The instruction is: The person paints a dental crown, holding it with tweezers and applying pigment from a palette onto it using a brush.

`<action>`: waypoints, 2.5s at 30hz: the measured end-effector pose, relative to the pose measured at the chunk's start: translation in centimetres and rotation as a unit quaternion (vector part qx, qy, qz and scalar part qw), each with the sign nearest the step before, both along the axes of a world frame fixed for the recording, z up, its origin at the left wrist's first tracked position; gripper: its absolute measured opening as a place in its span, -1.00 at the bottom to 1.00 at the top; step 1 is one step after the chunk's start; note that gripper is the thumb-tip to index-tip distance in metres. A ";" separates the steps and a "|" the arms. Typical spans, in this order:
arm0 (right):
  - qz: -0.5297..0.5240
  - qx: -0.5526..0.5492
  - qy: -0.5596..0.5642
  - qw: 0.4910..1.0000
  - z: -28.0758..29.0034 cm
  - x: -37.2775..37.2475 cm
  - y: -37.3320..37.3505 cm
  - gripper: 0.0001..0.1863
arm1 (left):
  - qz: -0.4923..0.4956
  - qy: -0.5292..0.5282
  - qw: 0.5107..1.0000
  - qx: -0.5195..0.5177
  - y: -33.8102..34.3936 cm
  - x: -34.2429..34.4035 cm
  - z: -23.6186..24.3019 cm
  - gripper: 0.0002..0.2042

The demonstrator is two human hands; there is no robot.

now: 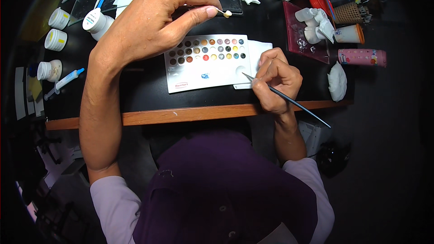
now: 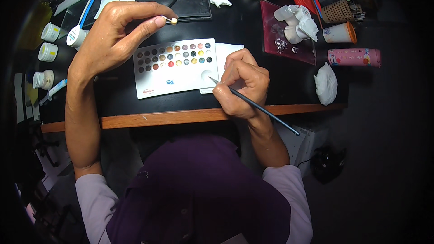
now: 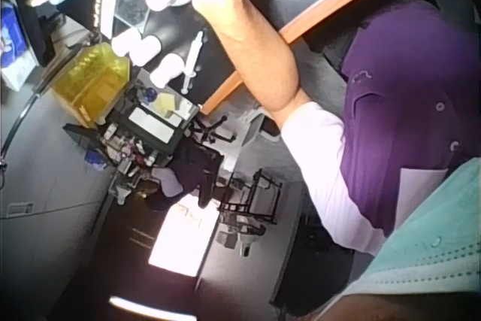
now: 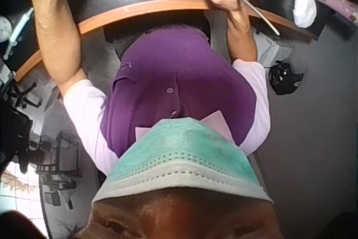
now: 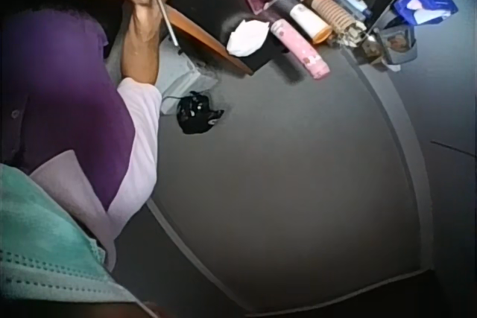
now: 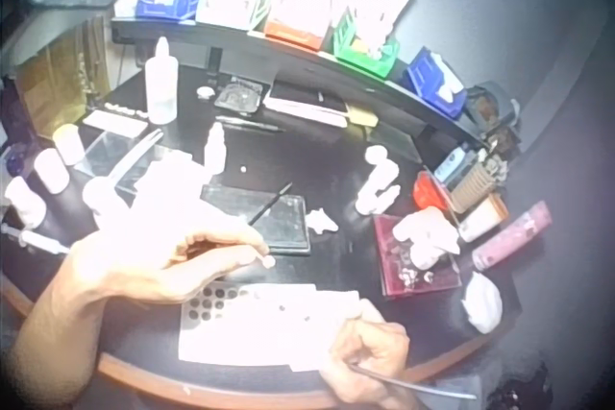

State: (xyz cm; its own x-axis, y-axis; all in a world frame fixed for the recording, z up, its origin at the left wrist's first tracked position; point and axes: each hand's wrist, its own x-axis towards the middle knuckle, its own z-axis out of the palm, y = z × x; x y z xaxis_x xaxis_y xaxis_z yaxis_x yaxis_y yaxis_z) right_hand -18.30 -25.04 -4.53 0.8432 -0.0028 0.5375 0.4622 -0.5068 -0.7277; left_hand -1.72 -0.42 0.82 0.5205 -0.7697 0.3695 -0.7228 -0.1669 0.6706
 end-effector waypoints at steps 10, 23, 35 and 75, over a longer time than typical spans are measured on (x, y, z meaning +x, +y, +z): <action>0.017 0.035 -0.077 0.996 2.3 0.9 0.1 -0.84 | -0.004 0.002 1.000 -0.021 -0.2 0.6 -0.5 -0.78; 0.217 0.260 -0.038 0.940 5.5 6.4 2.8 -0.85 | -0.034 0.030 0.999 0.005 0.3 0.0 0.3 -0.76; 0.220 0.136 -0.074 0.963 5.0 6.2 1.9 -0.87 | -0.044 0.029 0.999 0.013 -0.1 0.3 0.2 -0.77; 0.147 0.221 -0.050 0.963 5.3 5.7 3.6 -0.80 | -0.023 0.083 0.996 0.022 -0.1 -0.4 -0.2 -0.77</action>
